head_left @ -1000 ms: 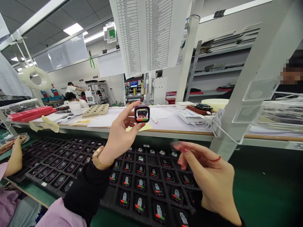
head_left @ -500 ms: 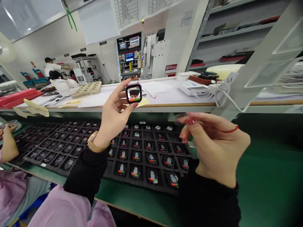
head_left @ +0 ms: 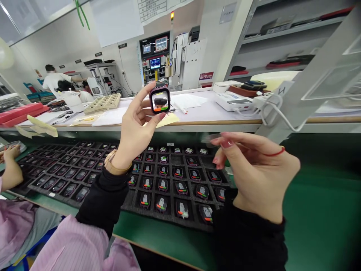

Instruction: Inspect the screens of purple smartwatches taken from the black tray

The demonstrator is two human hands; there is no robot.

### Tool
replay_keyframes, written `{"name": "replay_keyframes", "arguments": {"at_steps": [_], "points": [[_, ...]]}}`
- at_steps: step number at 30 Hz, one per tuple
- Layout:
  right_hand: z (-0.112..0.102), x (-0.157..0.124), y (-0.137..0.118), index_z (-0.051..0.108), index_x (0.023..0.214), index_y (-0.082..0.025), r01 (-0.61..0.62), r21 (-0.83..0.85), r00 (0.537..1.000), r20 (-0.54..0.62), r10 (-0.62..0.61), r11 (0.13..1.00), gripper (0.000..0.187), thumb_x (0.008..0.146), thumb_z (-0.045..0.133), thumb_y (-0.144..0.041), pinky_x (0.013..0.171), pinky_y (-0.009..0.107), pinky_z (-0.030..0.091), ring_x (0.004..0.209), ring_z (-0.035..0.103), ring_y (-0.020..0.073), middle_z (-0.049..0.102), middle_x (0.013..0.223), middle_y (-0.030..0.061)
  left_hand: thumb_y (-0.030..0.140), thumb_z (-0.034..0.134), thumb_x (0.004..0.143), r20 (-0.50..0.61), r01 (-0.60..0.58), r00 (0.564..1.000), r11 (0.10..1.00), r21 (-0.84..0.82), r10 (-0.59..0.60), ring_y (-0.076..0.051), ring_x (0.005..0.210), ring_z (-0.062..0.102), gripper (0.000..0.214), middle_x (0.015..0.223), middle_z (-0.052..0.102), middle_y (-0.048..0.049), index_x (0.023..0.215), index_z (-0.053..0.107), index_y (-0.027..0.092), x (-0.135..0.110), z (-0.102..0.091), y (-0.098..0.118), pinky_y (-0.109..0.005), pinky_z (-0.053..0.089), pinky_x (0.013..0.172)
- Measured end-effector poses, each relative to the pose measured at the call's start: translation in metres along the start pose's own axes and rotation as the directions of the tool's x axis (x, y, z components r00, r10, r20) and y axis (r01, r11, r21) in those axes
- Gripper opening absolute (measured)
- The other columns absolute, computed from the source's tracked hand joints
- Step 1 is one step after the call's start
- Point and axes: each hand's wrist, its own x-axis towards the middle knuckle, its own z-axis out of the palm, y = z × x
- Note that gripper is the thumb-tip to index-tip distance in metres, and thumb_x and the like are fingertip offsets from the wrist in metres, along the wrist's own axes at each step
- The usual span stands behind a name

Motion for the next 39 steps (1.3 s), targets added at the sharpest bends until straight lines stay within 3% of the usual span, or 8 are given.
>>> {"name": "replay_keyframes", "arguments": {"at_steps": [7, 13, 17, 31, 39], "points": [[0.001, -0.001, -0.001, 0.08, 0.097, -0.026, -0.031, -0.024, 0.999, 0.022, 0.032, 0.999, 0.017, 0.088, 0.074, -0.013, 0.038, 0.026, 0.046, 0.047, 0.056, 0.0131, 0.073, 0.082, 0.0014, 0.047, 0.08, 0.078, 0.003, -0.014, 1.0, 1.0, -0.026, 0.014, -0.022, 0.097, 0.07, 0.065, 0.111, 0.068, -0.0043, 0.135, 0.053, 0.031, 0.001, -0.001, 0.006, -0.036, 0.058, 0.088], [0.0, -0.002, -0.003, 0.079, 0.096, -0.021, -0.057, -0.022, 0.998, 0.03, 0.057, 0.998, 0.014, 0.088, 0.075, -0.01, 0.039, 0.025, 0.046, 0.048, 0.057, 0.0135, 0.073, 0.082, 0.0041, 0.05, 0.081, 0.074, -0.035, 0.053, 0.998, 0.998, -0.019, -0.053, -0.027, 0.1, 0.07, 0.065, 0.109, 0.068, -0.0052, 0.132, 0.057, 0.032, 0.0, -0.001, 0.014, -0.041, 0.058, 0.088], [0.001, -0.001, -0.003, 0.079, 0.095, -0.021, -0.042, -0.032, 0.999, 0.026, 0.043, 0.999, 0.01, 0.088, 0.077, -0.015, 0.038, 0.026, 0.047, 0.047, 0.057, 0.0138, 0.073, 0.081, 0.0044, 0.044, 0.083, 0.073, -0.037, 0.07, 0.997, 0.996, -0.055, -0.072, -0.026, 0.099, 0.07, 0.064, 0.109, 0.068, -0.005, 0.131, 0.058, 0.032, -0.001, -0.002, 0.016, -0.039, 0.058, 0.087], [-0.001, 0.0, -0.002, 0.079, 0.095, -0.02, -0.059, -0.035, 0.998, 0.03, 0.06, 0.998, 0.009, 0.088, 0.076, -0.015, 0.039, 0.025, 0.049, 0.048, 0.058, 0.0143, 0.074, 0.083, 0.0051, 0.044, 0.082, 0.076, -0.03, 0.045, 0.999, 0.999, -0.018, -0.045, -0.023, 0.094, 0.07, 0.061, 0.109, 0.07, -0.0038, 0.13, 0.057, 0.031, -0.001, -0.004, 0.021, -0.037, 0.059, 0.086], [-0.001, 0.001, -0.003, 0.079, 0.095, -0.023, -0.072, -0.023, 0.997, 0.032, 0.072, 0.997, 0.01, 0.088, 0.077, -0.016, 0.039, 0.026, 0.049, 0.048, 0.057, 0.0145, 0.074, 0.083, 0.0044, 0.033, 0.082, 0.077, -0.029, 0.081, 0.996, 0.99, -0.118, -0.085, -0.021, 0.093, 0.069, 0.056, 0.104, 0.07, -0.0025, 0.129, 0.059, 0.033, -0.009, 0.002, 0.016, -0.032, 0.057, 0.08]]}}
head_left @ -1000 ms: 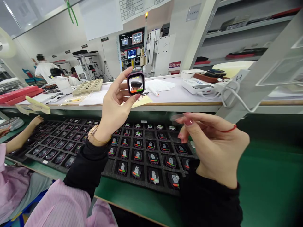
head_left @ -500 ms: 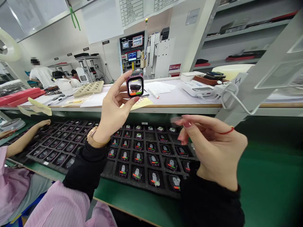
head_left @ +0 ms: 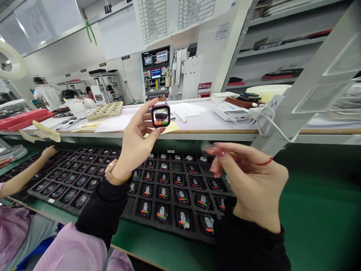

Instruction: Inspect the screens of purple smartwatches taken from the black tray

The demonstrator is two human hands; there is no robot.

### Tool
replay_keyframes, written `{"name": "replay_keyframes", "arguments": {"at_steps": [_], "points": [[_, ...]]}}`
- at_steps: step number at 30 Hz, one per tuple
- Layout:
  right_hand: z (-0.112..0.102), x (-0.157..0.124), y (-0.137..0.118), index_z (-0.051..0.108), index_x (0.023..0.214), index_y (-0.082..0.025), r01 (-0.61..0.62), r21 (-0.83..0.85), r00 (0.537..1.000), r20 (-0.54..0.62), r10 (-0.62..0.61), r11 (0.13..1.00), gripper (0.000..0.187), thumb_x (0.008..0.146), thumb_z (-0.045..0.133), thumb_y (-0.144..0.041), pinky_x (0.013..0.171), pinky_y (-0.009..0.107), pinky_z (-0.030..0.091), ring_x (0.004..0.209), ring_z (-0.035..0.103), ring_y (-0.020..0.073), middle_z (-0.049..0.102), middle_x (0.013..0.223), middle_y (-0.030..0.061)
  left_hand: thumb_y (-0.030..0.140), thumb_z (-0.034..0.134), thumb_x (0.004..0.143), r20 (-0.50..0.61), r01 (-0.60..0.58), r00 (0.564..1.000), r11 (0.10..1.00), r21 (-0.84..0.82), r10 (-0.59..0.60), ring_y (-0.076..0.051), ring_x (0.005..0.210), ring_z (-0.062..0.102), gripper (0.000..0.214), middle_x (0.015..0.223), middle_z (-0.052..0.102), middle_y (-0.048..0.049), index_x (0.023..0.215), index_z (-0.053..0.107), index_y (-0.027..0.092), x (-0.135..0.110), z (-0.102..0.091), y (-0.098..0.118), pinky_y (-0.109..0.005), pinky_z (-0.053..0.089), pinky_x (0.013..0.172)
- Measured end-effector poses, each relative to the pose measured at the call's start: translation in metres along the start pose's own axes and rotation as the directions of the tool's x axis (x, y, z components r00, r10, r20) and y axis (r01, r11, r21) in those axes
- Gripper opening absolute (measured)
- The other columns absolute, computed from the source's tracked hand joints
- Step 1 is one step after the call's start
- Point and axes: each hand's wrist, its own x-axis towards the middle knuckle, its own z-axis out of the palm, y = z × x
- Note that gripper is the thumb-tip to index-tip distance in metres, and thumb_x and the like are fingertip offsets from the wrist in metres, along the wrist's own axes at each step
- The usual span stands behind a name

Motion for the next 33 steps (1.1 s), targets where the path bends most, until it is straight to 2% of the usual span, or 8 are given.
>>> {"name": "replay_keyframes", "arguments": {"at_steps": [12, 20, 27, 30, 33], "points": [[0.0, -0.001, 0.001, 0.079, 0.097, -0.023, 0.016, 0.0, 1.0, 0.011, -0.016, 1.0, 0.017, 0.089, 0.074, -0.01, 0.041, 0.025, 0.048, 0.049, 0.058, 0.0134, 0.074, 0.084, 0.0038, 0.033, 0.082, 0.077, -0.005, 0.014, 1.0, 1.0, 0.006, -0.014, -0.021, 0.093, 0.07, 0.056, 0.101, 0.069, -0.0023, 0.128, 0.059, 0.032, 0.0, 0.0, -0.001, -0.033, 0.058, 0.081], [0.0, 0.0, -0.001, 0.079, 0.096, -0.023, 0.017, -0.012, 1.0, -0.002, -0.017, 1.0, 0.011, 0.088, 0.076, -0.016, 0.039, 0.028, 0.049, 0.047, 0.057, 0.0152, 0.074, 0.083, 0.0045, 0.033, 0.082, 0.077, 0.005, 0.019, 1.0, 1.0, 0.003, -0.019, -0.022, 0.095, 0.069, 0.057, 0.102, 0.068, -0.0032, 0.13, 0.059, 0.032, -0.002, 0.0, -0.001, -0.033, 0.057, 0.08], [0.0, 0.0, 0.002, 0.078, 0.099, -0.023, 0.008, 0.009, 0.999, 0.037, -0.009, 1.0, 0.012, 0.091, 0.074, -0.015, 0.042, 0.022, 0.049, 0.05, 0.058, 0.0126, 0.073, 0.083, 0.0033, 0.032, 0.081, 0.078, -0.029, 0.015, 0.999, 1.0, 0.023, -0.014, -0.019, 0.09, 0.068, 0.057, 0.108, 0.07, -0.0035, 0.131, 0.059, 0.031, -0.003, 0.0, -0.001, -0.028, 0.058, 0.077], [-0.002, -0.001, 0.003, 0.078, 0.099, -0.023, -0.005, 0.007, 0.999, 0.043, 0.004, 1.0, 0.01, 0.091, 0.074, -0.017, 0.043, 0.02, 0.05, 0.051, 0.058, 0.012, 0.073, 0.083, 0.0032, 0.026, 0.079, 0.08, -0.044, 0.015, 0.999, 1.0, 0.012, -0.014, -0.016, 0.09, 0.068, 0.057, 0.108, 0.07, -0.0034, 0.132, 0.058, 0.03, -0.009, -0.003, -0.002, -0.024, 0.057, 0.077], [-0.002, 0.0, 0.003, 0.077, 0.096, -0.023, 0.0, 0.006, 0.999, 0.045, 0.0, 1.0, 0.008, 0.093, 0.073, -0.017, 0.044, 0.019, 0.05, 0.052, 0.059, 0.0118, 0.072, 0.084, 0.0035, 0.025, 0.079, 0.079, -0.089, 0.069, 0.994, 0.998, 0.01, -0.068, -0.017, 0.09, 0.069, 0.059, 0.107, 0.07, -0.005, 0.134, 0.058, 0.028, -0.024, -0.006, -0.005, -0.025, 0.058, 0.079]]}}
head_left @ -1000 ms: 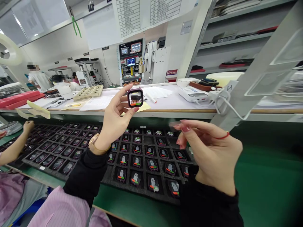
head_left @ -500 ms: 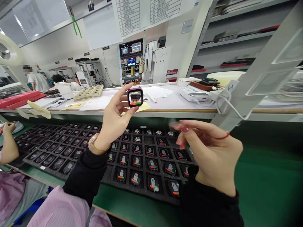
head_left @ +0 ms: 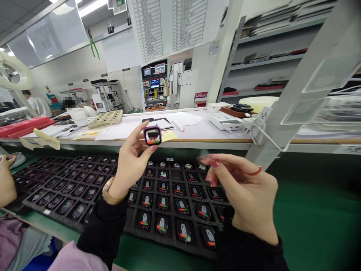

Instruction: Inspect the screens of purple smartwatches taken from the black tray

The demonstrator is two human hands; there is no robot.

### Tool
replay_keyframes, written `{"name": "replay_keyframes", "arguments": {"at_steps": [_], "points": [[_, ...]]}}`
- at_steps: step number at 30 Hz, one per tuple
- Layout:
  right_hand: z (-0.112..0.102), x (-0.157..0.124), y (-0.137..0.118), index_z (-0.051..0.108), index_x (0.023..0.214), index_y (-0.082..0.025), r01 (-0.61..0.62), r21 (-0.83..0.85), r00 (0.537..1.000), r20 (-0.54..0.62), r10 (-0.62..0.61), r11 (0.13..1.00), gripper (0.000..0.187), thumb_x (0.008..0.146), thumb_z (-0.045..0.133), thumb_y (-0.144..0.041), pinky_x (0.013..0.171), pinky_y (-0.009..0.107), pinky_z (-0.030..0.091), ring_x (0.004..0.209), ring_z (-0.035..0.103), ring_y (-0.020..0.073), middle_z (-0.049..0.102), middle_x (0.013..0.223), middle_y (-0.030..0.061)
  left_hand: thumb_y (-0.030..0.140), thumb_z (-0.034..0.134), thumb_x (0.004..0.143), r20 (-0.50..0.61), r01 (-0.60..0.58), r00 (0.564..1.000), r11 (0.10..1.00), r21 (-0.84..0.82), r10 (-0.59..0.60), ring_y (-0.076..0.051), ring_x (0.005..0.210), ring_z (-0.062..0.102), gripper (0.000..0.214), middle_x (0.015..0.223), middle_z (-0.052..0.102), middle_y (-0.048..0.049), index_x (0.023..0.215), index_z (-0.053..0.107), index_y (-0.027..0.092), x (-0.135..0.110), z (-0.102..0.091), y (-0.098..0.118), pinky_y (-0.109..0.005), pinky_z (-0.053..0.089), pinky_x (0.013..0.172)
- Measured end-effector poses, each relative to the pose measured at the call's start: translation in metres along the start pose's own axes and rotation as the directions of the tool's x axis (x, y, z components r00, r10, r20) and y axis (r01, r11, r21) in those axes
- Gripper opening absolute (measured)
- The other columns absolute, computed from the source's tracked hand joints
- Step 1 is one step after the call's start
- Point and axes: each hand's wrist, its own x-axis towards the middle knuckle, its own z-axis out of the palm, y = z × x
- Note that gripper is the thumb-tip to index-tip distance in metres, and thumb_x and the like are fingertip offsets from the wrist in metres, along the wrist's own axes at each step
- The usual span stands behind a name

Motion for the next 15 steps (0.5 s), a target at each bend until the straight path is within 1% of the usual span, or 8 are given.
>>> {"name": "replay_keyframes", "arguments": {"at_steps": [3, 5, 7, 9, 12, 13, 15], "points": [[0.003, 0.002, 0.001, 0.076, 0.09, -0.021, 0.007, 0.027, 1.0, 0.004, -0.007, 1.0, 0.004, 0.093, 0.073, -0.021, 0.042, 0.019, 0.049, 0.053, 0.058, 0.0113, 0.069, 0.089, 0.0045, 0.023, 0.079, 0.079, -0.041, 0.096, 0.994, 0.995, -0.021, -0.097, -0.017, 0.092, 0.07, 0.058, 0.105, 0.071, -0.0047, 0.133, 0.057, 0.026, -0.021, 0.0, -0.008, -0.026, 0.059, 0.083], [0.008, 0.003, 0.002, 0.075, 0.091, -0.02, -0.034, 0.075, 0.999, 0.043, 0.031, 0.997, 0.006, 0.093, 0.074, -0.025, 0.04, 0.018, 0.048, 0.05, 0.056, 0.0111, 0.065, 0.081, 0.003, 0.024, 0.078, 0.08, -0.047, 0.146, 0.988, 0.988, -0.046, -0.148, -0.017, 0.095, 0.07, 0.055, 0.106, 0.072, -0.004, 0.132, 0.058, 0.027, -0.034, 0.004, -0.014, -0.026, 0.058, 0.085], [0.015, 0.002, 0.005, 0.074, 0.095, -0.019, -0.13, 0.129, 0.988, 0.106, 0.117, 0.983, 0.012, 0.092, 0.075, -0.03, 0.038, 0.017, 0.046, 0.045, 0.053, 0.0113, 0.061, 0.065, 0.0, 0.025, 0.076, 0.082, -0.046, 0.189, 0.98, 0.98, -0.055, -0.192, -0.018, 0.097, 0.069, 0.053, 0.109, 0.072, -0.0041, 0.132, 0.058, 0.028, -0.043, 0.011, -0.02, -0.027, 0.058, 0.086], [0.023, 0.0, 0.008, 0.072, 0.094, -0.017, -0.255, 0.169, 0.958, 0.177, 0.225, 0.952, 0.021, 0.089, 0.078, -0.037, 0.035, 0.016, 0.043, 0.041, 0.05, 0.0115, 0.057, 0.056, -0.0018, 0.025, 0.075, 0.082, -0.033, 0.243, 0.969, 0.969, -0.048, -0.245, -0.018, 0.096, 0.069, 0.051, 0.109, 0.073, -0.0043, 0.131, 0.059, 0.027, -0.049, 0.019, -0.024, -0.027, 0.058, 0.084], [0.035, -0.004, 0.014, 0.069, 0.089, -0.016, -0.411, 0.171, 0.893, 0.27, 0.359, 0.895, 0.03, 0.088, 0.079, -0.045, 0.035, 0.016, 0.043, 0.04, 0.048, 0.0107, 0.056, 0.055, -0.0012, 0.021, 0.073, 0.082, 0.005, 0.292, 0.956, 0.956, -0.014, -0.292, -0.015, 0.09, 0.069, 0.048, 0.107, 0.074, -0.0033, 0.128, 0.062, 0.025, -0.052, 0.027, -0.026, -0.025, 0.057, 0.08], [0.038, -0.005, 0.015, 0.069, 0.088, -0.016, -0.436, 0.167, 0.88, 0.284, 0.381, 0.884, 0.032, 0.087, 0.079, -0.047, 0.036, 0.016, 0.043, 0.04, 0.047, 0.0104, 0.056, 0.056, -0.0009, 0.02, 0.072, 0.081, 0.016, 0.296, 0.955, 0.955, -0.002, -0.296, -0.014, 0.088, 0.069, 0.048, 0.107, 0.074, -0.0026, 0.128, 0.063, 0.026, -0.052, 0.028, -0.026, -0.023, 0.057, 0.079], [0.041, -0.006, 0.018, 0.07, 0.086, -0.016, -0.448, 0.172, 0.879, 0.266, 0.397, 0.877, 0.034, 0.086, 0.08, -0.048, 0.036, 0.017, 0.044, 0.04, 0.047, 0.0104, 0.057, 0.056, -0.0002, 0.017, 0.072, 0.08, 0.031, 0.3, 0.953, 0.954, 0.009, -0.301, -0.013, 0.087, 0.069, 0.048, 0.107, 0.074, -0.0011, 0.127, 0.064, 0.027, -0.052, 0.029, -0.026, -0.021, 0.056, 0.077]]}}
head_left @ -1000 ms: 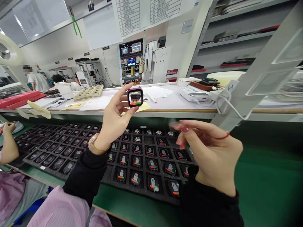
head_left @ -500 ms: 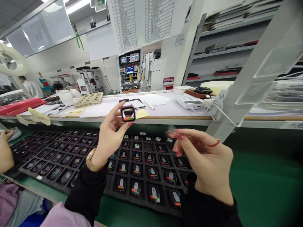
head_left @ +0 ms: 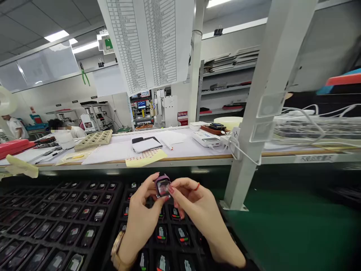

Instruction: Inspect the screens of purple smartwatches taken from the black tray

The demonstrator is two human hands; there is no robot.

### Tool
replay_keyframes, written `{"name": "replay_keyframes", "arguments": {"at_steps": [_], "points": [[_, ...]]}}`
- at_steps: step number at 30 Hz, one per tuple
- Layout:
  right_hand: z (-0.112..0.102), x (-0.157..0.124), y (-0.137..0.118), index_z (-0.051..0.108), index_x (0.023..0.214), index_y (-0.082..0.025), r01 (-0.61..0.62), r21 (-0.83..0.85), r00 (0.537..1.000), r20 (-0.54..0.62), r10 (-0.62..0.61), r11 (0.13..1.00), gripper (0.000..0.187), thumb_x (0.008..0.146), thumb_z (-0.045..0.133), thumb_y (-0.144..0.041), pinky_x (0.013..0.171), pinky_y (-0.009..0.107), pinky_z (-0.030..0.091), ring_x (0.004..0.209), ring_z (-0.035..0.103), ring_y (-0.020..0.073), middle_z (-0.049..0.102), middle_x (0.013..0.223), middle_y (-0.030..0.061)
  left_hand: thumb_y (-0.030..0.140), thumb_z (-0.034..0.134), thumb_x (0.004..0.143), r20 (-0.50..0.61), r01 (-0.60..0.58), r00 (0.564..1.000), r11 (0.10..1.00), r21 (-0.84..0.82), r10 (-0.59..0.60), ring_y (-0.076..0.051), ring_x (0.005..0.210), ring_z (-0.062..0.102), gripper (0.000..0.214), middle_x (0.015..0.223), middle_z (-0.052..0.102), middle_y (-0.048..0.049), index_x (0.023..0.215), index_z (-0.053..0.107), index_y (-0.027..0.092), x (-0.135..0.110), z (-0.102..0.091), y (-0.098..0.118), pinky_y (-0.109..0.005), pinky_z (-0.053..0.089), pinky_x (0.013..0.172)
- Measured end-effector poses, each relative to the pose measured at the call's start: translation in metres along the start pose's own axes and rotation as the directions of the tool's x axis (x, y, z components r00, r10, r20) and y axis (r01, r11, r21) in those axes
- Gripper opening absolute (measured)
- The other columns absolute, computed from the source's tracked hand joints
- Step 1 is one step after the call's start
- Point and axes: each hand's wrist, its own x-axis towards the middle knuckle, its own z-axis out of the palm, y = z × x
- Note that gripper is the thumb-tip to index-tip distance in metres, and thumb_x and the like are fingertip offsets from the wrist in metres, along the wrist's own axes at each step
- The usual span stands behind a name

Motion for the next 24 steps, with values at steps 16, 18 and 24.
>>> {"name": "replay_keyframes", "arguments": {"at_steps": [16, 18, 24], "points": [[-0.019, 0.002, -0.004, 0.075, 0.094, -0.022, 0.091, -0.033, 0.964, -0.246, -0.097, 0.995, 0.022, 0.087, 0.084, -0.04, 0.04, 0.012, 0.039, 0.042, 0.046, 0.0072, 0.054, 0.054, -0.0033, 0.012, 0.073, 0.083, 0.025, -0.045, 0.999, 0.996, -0.072, 0.047, -0.007, 0.086, 0.068, 0.057, 0.106, 0.071, 0.0057, 0.129, 0.062, 0.042, 0.008, -0.017, -0.009, -0.013, 0.057, 0.082], [-0.019, 0.003, -0.003, 0.074, 0.092, -0.022, 0.102, -0.037, 0.965, -0.239, -0.108, 0.994, 0.021, 0.088, 0.084, -0.04, 0.04, 0.012, 0.039, 0.042, 0.046, 0.0073, 0.053, 0.054, -0.0036, 0.01, 0.072, 0.083, 0.034, -0.05, 0.998, 0.996, -0.078, 0.053, -0.007, 0.088, 0.068, 0.058, 0.108, 0.07, 0.0056, 0.129, 0.061, 0.043, 0.008, -0.017, -0.007, -0.013, 0.057, 0.083], [-0.019, 0.002, -0.003, 0.073, 0.09, -0.023, 0.127, -0.065, 0.96, -0.244, -0.14, 0.99, 0.021, 0.087, 0.084, -0.04, 0.042, 0.014, 0.04, 0.045, 0.047, 0.0087, 0.056, 0.057, -0.0027, 0.011, 0.07, 0.085, 0.055, -0.055, 0.997, 0.994, -0.09, 0.061, -0.006, 0.087, 0.067, 0.056, 0.108, 0.069, 0.0063, 0.129, 0.061, 0.045, 0.008, -0.018, -0.007, -0.014, 0.058, 0.084]]}}
